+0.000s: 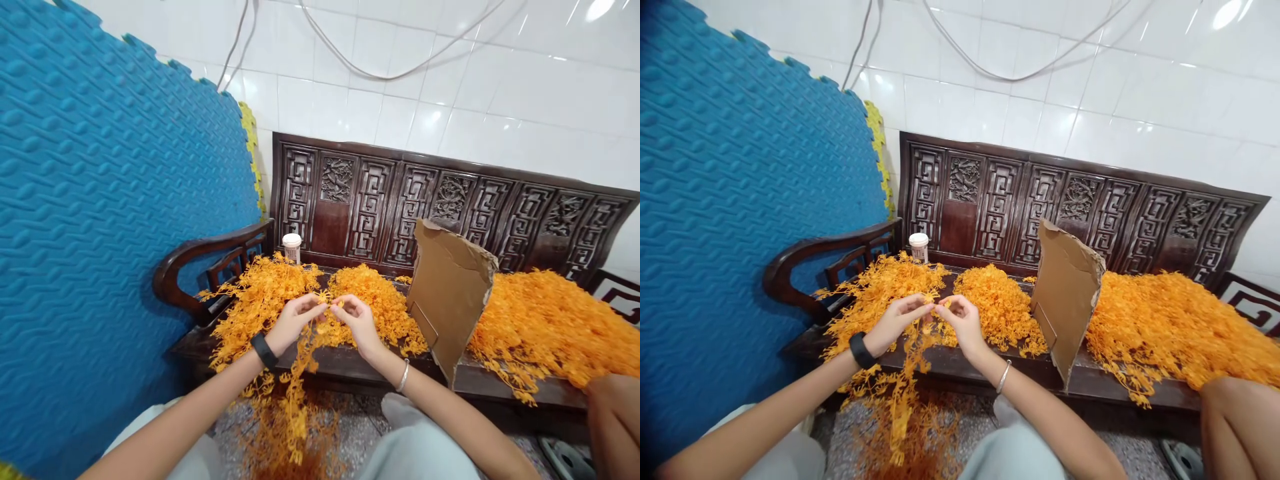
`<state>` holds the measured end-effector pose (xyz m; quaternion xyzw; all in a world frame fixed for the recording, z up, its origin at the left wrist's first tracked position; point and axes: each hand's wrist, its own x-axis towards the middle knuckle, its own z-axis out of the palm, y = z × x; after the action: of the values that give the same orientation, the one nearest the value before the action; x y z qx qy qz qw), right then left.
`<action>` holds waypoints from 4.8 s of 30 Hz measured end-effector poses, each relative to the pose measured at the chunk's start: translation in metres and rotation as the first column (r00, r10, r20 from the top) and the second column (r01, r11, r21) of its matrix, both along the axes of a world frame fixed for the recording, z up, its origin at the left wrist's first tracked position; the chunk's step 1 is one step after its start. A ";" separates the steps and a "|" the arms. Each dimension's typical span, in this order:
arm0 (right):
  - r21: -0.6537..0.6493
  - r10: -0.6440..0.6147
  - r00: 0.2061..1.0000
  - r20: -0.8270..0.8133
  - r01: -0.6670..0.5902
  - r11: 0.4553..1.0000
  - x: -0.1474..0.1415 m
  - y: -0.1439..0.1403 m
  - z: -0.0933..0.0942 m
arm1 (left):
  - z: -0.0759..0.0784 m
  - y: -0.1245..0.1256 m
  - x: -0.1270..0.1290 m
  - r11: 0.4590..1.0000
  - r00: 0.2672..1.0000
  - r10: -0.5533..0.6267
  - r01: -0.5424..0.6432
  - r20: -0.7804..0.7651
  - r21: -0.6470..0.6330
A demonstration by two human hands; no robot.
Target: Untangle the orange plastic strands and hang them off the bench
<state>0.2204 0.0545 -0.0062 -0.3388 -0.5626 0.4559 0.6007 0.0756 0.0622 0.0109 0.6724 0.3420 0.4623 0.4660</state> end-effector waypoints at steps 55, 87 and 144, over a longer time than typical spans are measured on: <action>0.472 -0.639 0.429 0.638 0.437 0.765 0.080 0.029 0.023 | -0.027 -0.040 0.016 0.868 0.974 0.117 -0.005 0.196 -0.496; 0.166 -0.615 0.453 0.646 0.703 0.692 0.136 0.145 -0.009 | -0.020 -0.036 -0.060 0.900 0.998 -0.038 0.058 0.055 -0.433; -0.596 0.790 0.404 0.461 -0.519 0.613 0.037 -0.063 -0.007 | -0.033 -0.091 -0.023 0.724 0.756 -0.612 0.418 -0.232 -0.549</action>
<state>0.2579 -0.0085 -0.0127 -0.3307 -0.7355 0.5902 0.0380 0.0530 -0.0287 -0.0222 0.6890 0.3240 0.0681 0.6447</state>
